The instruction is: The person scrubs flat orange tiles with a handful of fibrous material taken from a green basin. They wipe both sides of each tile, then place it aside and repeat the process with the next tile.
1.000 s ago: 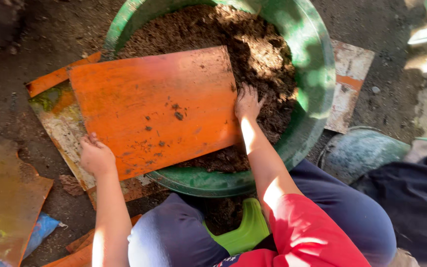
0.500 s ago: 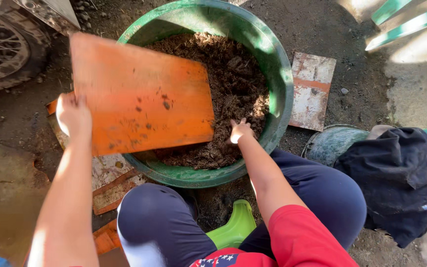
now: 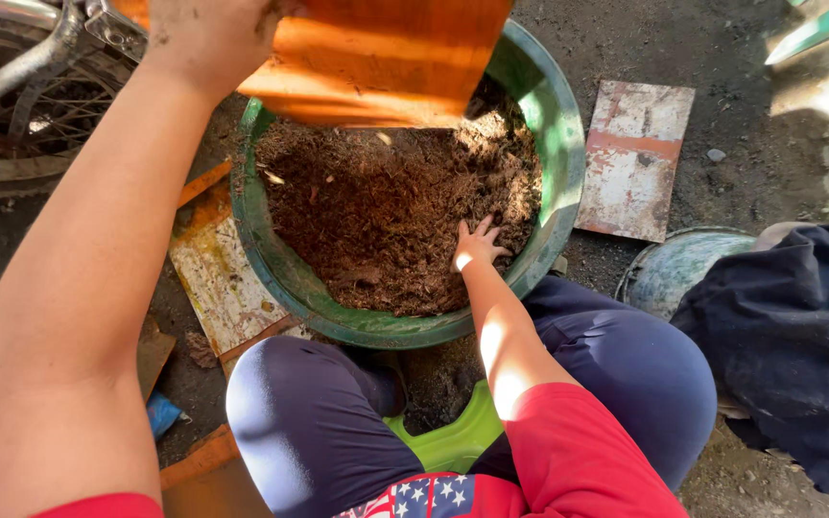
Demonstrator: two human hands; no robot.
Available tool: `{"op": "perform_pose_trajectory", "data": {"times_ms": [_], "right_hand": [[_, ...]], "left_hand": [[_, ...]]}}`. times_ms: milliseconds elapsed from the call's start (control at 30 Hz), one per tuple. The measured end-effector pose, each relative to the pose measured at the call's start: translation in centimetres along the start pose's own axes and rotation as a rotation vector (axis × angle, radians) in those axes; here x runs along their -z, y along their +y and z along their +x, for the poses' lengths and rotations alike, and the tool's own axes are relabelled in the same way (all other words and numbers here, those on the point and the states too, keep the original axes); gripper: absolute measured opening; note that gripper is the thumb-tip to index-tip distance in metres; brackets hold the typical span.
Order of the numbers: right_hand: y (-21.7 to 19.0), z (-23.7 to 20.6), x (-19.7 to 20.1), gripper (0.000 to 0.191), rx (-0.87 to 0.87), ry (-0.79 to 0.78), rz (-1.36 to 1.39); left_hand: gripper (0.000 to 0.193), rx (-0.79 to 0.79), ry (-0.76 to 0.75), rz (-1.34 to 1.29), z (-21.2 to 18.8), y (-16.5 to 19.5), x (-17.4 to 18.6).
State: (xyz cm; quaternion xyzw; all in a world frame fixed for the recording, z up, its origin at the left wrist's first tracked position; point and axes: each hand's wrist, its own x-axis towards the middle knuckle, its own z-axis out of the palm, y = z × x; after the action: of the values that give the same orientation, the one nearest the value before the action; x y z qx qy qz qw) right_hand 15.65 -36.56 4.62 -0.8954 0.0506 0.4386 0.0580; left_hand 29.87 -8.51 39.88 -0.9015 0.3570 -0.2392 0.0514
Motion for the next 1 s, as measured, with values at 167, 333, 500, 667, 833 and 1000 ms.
{"op": "perform_pose_trajectory", "data": {"times_ms": [167,333,500,667,833,1000], "right_hand": [[-0.1,0.3,-0.3,0.122,0.004,0.021,0.017],[0.1,0.7,-1.3,0.118,0.014,0.017,0.048],[-0.1,1.0,-2.3,0.103,0.011,0.149,0.05],[-0.6,1.2,-2.4,0.103,-0.03,0.12,-0.001],[-0.7,1.7,-2.0,0.105,-0.067,0.145,0.003],[-1.0,2.5,-2.2,0.101,-0.094,0.12,-0.02]], "left_hand": [[0.012,0.088,-0.13,0.268,-8.7,-0.3,-1.1],[0.012,0.467,0.052,-0.07,-20.9,1.7,-1.9],[0.023,0.682,0.016,-0.101,-31.3,1.8,-2.1],[0.037,1.222,-0.048,-0.335,-38.3,5.7,-5.2],[0.04,2.004,0.285,-0.774,-40.5,10.4,-9.1],[0.055,2.149,0.306,-1.015,-41.5,13.9,-12.6]]}}
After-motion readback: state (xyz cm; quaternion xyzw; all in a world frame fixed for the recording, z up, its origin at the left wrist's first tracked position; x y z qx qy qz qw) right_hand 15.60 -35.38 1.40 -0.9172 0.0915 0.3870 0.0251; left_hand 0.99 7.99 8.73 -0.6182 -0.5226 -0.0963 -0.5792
